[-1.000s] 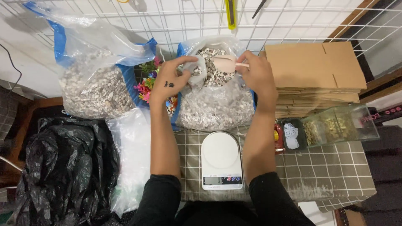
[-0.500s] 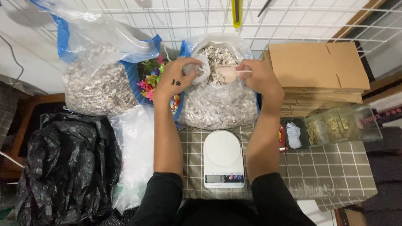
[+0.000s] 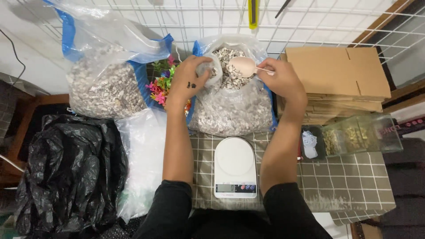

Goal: The person uses a scoop to transfer small white stones from a large bag into small plastic pouches, weighing each pouch on a digital scale to reach a specific weight before setting the pouches aside.

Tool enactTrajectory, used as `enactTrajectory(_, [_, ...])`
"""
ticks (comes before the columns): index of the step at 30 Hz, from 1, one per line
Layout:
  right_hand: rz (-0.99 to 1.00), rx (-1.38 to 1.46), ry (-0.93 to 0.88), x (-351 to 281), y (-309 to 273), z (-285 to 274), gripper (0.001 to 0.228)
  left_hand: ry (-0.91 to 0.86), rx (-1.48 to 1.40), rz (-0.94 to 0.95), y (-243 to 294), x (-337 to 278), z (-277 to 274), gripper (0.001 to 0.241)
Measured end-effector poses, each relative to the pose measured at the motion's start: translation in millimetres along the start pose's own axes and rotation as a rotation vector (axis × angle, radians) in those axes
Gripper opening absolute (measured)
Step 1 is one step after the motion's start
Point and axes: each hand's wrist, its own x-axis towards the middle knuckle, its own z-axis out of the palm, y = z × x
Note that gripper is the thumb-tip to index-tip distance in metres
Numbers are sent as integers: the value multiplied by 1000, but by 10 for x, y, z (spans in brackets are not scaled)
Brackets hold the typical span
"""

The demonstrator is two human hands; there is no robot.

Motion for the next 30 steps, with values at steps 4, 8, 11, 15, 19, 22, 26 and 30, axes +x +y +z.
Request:
enactTrajectory(4, [-70,2,91,-196,-500,-162,19,68,22,23,74,43,25,27])
enactTrajectory(8, [-250,-94,218,-278,-853,-50,15,109,-89,63,47,89,114,29])
enactTrajectory(11, [-300,-214,284,-261,-996,142,13,127,-104,68,-1,106,152,29])
enactTrajectory(15, [-277,-257,277,-323,-1356,119,16,125,-142,33,-32,106,158,31])
enactTrajectory(19, [-337,-223,282,-354,-1347,121,23,130,-142,26,-86,122,180,31])
enactTrajectory(22, [-365,-237,398,-369,-1192,111,24,134,-141,16,-30,121,147,31])
enactTrajectory(26, [-433,-504,634,-241,-540,173,16,134,-119,34,124,50,7,31])
enactTrajectory(30, [-334,-279,507,-114,-280,-10,10,122,-101,44,141,4,-51,28])
